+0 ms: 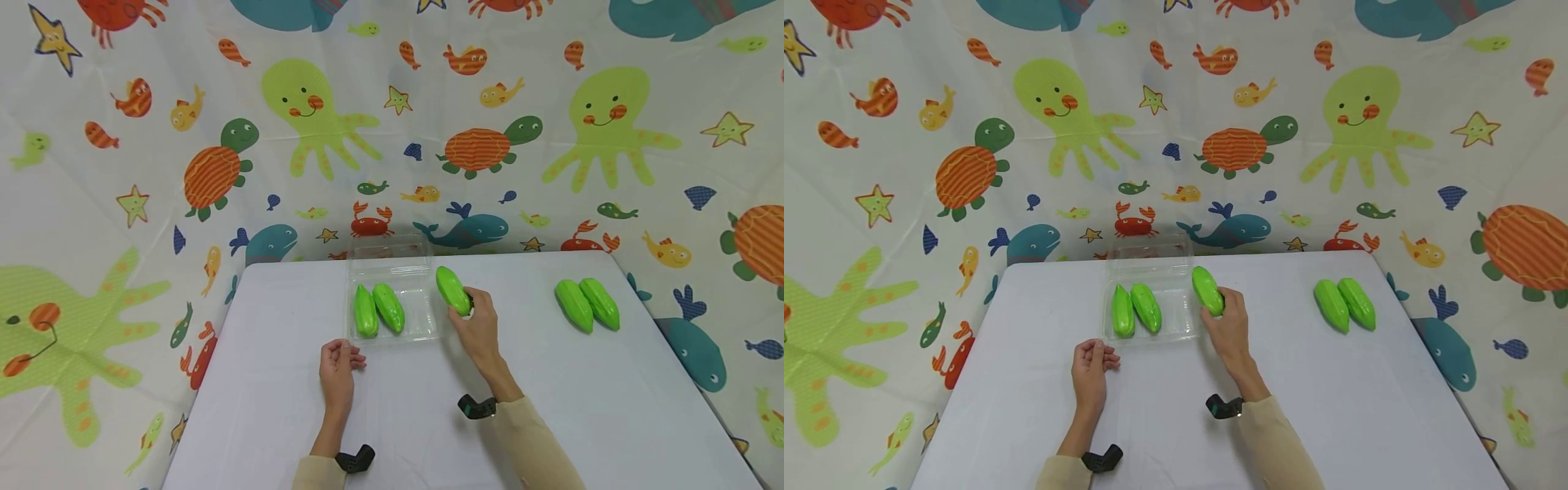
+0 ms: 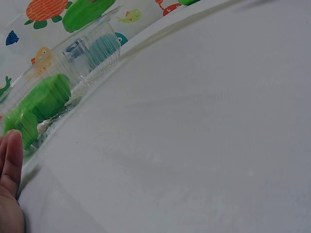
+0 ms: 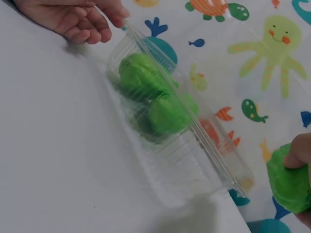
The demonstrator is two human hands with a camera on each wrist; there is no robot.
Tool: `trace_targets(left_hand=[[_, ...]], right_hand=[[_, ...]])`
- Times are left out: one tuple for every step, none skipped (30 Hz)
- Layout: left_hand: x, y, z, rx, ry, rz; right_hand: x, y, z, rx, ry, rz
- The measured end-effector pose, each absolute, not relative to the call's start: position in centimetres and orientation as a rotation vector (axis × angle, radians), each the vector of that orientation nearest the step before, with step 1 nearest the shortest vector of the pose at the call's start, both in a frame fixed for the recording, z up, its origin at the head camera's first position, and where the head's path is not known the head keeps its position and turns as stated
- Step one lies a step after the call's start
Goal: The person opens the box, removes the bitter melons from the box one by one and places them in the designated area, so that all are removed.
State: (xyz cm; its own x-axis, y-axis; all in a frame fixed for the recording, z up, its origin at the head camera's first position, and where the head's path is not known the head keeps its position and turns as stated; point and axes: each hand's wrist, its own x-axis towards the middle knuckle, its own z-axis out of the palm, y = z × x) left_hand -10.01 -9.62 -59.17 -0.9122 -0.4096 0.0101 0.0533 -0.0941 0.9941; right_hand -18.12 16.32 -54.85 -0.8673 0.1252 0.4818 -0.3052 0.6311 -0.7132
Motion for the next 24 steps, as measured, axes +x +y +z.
trace_targets(left_hand=[[-10.0,-9.6,-59.1,0.391,-1.872,-2.076],[-10.0,-9.6,-59.1,0.392,-1.876,-2.074],[-10.0,-9.6,-59.1,0.393,-1.878,-2.073],[-10.0,-9.6,-59.1,0.393,-1.881,-2.071],[-10.0,-9.6,-59.1,0.394,-1.883,-2.07],[-9.9,-9.6,-59.1,0.394,-1.886,-2.068],[-9.9,-9.6,-59.2,0.395,-1.885,-2.067],[-9.9,-9.6,-59.2,0.395,-1.883,-2.068],[-9.9,-9.6,-59.2,0.395,-1.882,-2.068],[-9.9,-9.6,-59.3,0.396,-1.882,-2.068],[-9.9,-9.6,-59.3,0.398,-1.882,-2.071],[-9.9,-9.5,-59.3,0.399,-1.882,-2.071],[-9.9,-9.5,-59.3,0.4,-1.883,-2.071],[-9.9,-9.5,-59.3,0.402,-1.885,-2.071],[-9.9,-9.5,-59.3,0.403,-1.886,-2.071],[-9.9,-9.5,-59.3,0.404,-1.886,-2.073],[-9.9,-9.5,-59.3,0.404,-1.885,-2.071],[-9.9,-9.4,-59.4,0.404,-1.885,-2.07],[-9.9,-9.4,-59.4,0.402,-1.885,-2.069],[-9.9,-9.4,-59.4,0.4,-1.881,-2.071],[-9.9,-9.4,-59.4,0.396,-1.881,-2.069],[-9.9,-9.4,-59.4,0.395,-1.881,-2.067],[-9.9,-9.4,-59.4,0.394,-1.879,-2.067],[-9.9,-9.4,-59.5,0.394,-1.876,-2.066]], right_hand=[[-18.1,16.5,-54.9,0.137,-2.357,1.155],[-18.1,16.7,-54.9,0.131,-2.356,1.149],[-18.2,16.9,-55.1,0.124,-2.356,1.141],[-18.2,17.0,-55.2,0.121,-2.35,1.137],[-18.2,17.2,-55.2,0.121,-2.341,1.134],[-18.2,17.4,-55.3,0.119,-2.333,1.136],[-18.2,17.6,-55.4,0.117,-2.325,1.134],[-18.3,17.8,-55.5,0.113,-2.317,1.133],[-18.3,18.0,-55.6,0.111,-2.309,1.134],[-18.3,18.2,-55.6,0.111,-2.3,1.136],[-18.3,18.4,-55.6,0.108,-2.295,1.137],[-18.3,18.6,-55.6,0.104,-2.292,1.139],[-18.3,18.8,-55.6,0.1,-2.29,1.139],[-18.3,19.0,-55.6,0.097,-2.289,1.14],[-18.2,19.2,-55.6,0.094,-2.292,1.138],[-18.3,19.4,-55.7,0.091,-2.295,1.132],[-18.2,19.6,-55.7,0.086,-2.298,1.128],[-18.2,19.8,-55.8,0.081,-2.3,1.124],[-18.2,20.0,-55.9,0.077,-2.304,1.122],[-18.2,20.2,-55.9,0.072,-2.306,1.119],[-18.1,20.5,-56.0,0.065,-2.309,1.119],[-18.1,20.7,-56.0,0.061,-2.31,1.121],[-18.1,20.9,-56.1,0.055,-2.312,1.123],[-18.0,21.1,-56.1,0.049,-2.313,1.126]])
